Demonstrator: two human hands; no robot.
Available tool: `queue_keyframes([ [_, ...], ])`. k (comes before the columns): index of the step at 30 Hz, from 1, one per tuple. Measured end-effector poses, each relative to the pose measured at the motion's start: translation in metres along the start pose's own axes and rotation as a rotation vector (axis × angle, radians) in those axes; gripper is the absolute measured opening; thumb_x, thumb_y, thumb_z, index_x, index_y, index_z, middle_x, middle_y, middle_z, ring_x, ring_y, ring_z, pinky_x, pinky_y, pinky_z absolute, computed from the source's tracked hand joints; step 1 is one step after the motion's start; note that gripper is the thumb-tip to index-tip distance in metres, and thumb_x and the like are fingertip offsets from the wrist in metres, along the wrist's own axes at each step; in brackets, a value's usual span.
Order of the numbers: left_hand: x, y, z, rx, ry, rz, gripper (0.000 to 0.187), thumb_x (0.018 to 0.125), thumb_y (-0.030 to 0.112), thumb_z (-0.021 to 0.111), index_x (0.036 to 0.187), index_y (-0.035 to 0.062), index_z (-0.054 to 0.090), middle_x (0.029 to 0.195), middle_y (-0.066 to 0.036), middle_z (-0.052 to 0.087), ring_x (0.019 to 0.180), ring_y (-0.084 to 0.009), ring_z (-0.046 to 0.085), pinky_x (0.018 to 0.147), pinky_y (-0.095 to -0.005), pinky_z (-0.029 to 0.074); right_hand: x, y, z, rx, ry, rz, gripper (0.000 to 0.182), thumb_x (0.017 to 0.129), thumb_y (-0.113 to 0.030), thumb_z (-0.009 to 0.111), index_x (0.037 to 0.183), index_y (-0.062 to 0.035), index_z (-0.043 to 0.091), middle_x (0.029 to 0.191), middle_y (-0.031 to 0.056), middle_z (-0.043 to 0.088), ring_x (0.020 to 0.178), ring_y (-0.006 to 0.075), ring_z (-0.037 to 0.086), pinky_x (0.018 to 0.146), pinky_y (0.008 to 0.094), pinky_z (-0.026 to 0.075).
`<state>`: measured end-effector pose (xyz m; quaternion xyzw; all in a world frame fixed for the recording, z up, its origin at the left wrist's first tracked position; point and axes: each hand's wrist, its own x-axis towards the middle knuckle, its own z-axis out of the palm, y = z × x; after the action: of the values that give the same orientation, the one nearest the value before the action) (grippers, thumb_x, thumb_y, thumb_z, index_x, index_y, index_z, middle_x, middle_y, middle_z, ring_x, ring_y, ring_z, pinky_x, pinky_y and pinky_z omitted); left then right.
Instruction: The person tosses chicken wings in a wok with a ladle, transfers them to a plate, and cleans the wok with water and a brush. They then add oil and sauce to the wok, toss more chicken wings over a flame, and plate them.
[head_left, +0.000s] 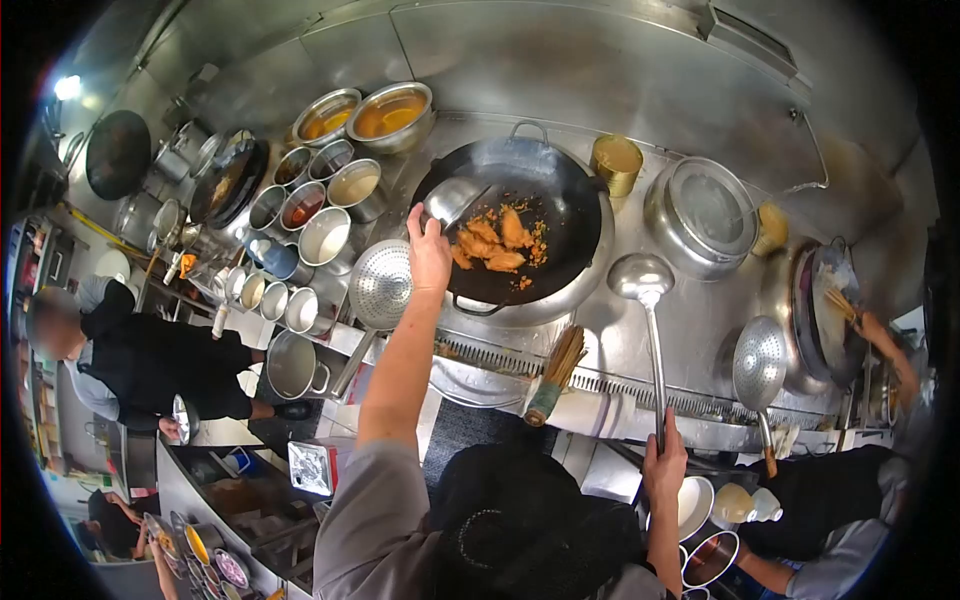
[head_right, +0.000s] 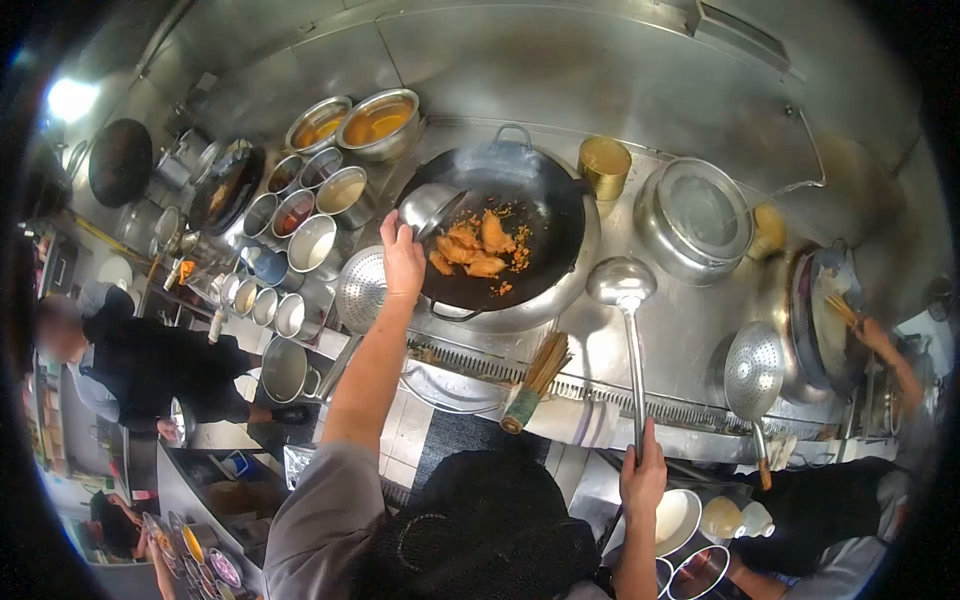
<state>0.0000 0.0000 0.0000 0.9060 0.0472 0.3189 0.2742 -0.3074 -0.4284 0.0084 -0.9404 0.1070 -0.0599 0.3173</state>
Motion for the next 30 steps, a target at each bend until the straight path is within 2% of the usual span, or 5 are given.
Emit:
queue_keyframes([
  [7, 0.015, 0.028, 0.002, 0.068, 0.051, 0.437, 0.020, 0.075, -0.005, 0.058, 0.094, 0.0022, 0.053, 0.140, -0.025, 0.042, 0.122, -0.0452, 0.048, 0.097, -0.0452, 0.046, 0.072, -0.043, -0.009, -0.124, -0.073, -0.206, 0.061, 0.086, -0.005, 0.062, 0.144, -0.0163, 0.045, 0.095, 0.0196, 0.063, 0.084, 0.0421, 0.063, 0.073, 0.0500, 0.050],
  [15, -0.064, -0.057, -0.066, -1.368, 0.131, -0.969, 0.032, 0.090, -0.002, 0.049, 0.121, -0.0060, 0.047, 0.108, -0.022, 0.061, 0.088, -0.0345, 0.068, 0.068, -0.0412, 0.062, 0.146, -0.091, 0.051, 0.323, -0.237, -0.257, 0.052, 0.093, 0.000, 0.053, 0.143, 0.0033, 0.040, 0.133, 0.0188, 0.058, 0.112, 0.0233, 0.061, 0.097, 0.0329, 0.047],
  [20, -0.289, -0.038, -0.300, -1.083, 0.906, -1.005, 0.044, 0.090, 0.006, 0.057, 0.131, 0.0006, 0.039, 0.112, -0.013, 0.059, 0.086, -0.0231, 0.065, 0.064, -0.0374, 0.061, 0.196, -0.061, 0.099, 0.318, -0.454, -0.258, 0.048, 0.096, -0.021, 0.054, 0.141, -0.0084, 0.045, 0.095, 0.0109, 0.061, 0.061, 0.0153, 0.052, 0.051, 0.0296, 0.044],
  [22, -0.358, -0.025, -0.370, -0.876, 1.144, -1.018, 0.039, 0.089, 0.004, 0.056, 0.126, 0.0007, 0.042, 0.110, -0.013, 0.059, 0.082, -0.0224, 0.066, 0.060, -0.0341, 0.062, 0.148, -0.130, 0.074, 0.324, -0.461, -0.228, 0.055, 0.090, -0.022, 0.067, 0.139, -0.0060, 0.049, 0.119, 0.0259, 0.063, 0.096, 0.0276, 0.063, 0.086, 0.0420, 0.050],
  [30, -0.679, 0.102, -0.601, -0.169, 2.253, -0.752, 0.038, 0.088, -0.002, 0.050, 0.125, 0.0018, 0.043, 0.111, -0.013, 0.058, 0.091, -0.0251, 0.066, 0.073, -0.0407, 0.061, 0.044, -0.221, 0.119, 0.331, -0.602, -0.373, 0.048, 0.091, -0.024, 0.064, 0.134, -0.0063, 0.051, 0.114, 0.0237, 0.063, 0.094, 0.0272, 0.063, 0.083, 0.0419, 0.050],
])
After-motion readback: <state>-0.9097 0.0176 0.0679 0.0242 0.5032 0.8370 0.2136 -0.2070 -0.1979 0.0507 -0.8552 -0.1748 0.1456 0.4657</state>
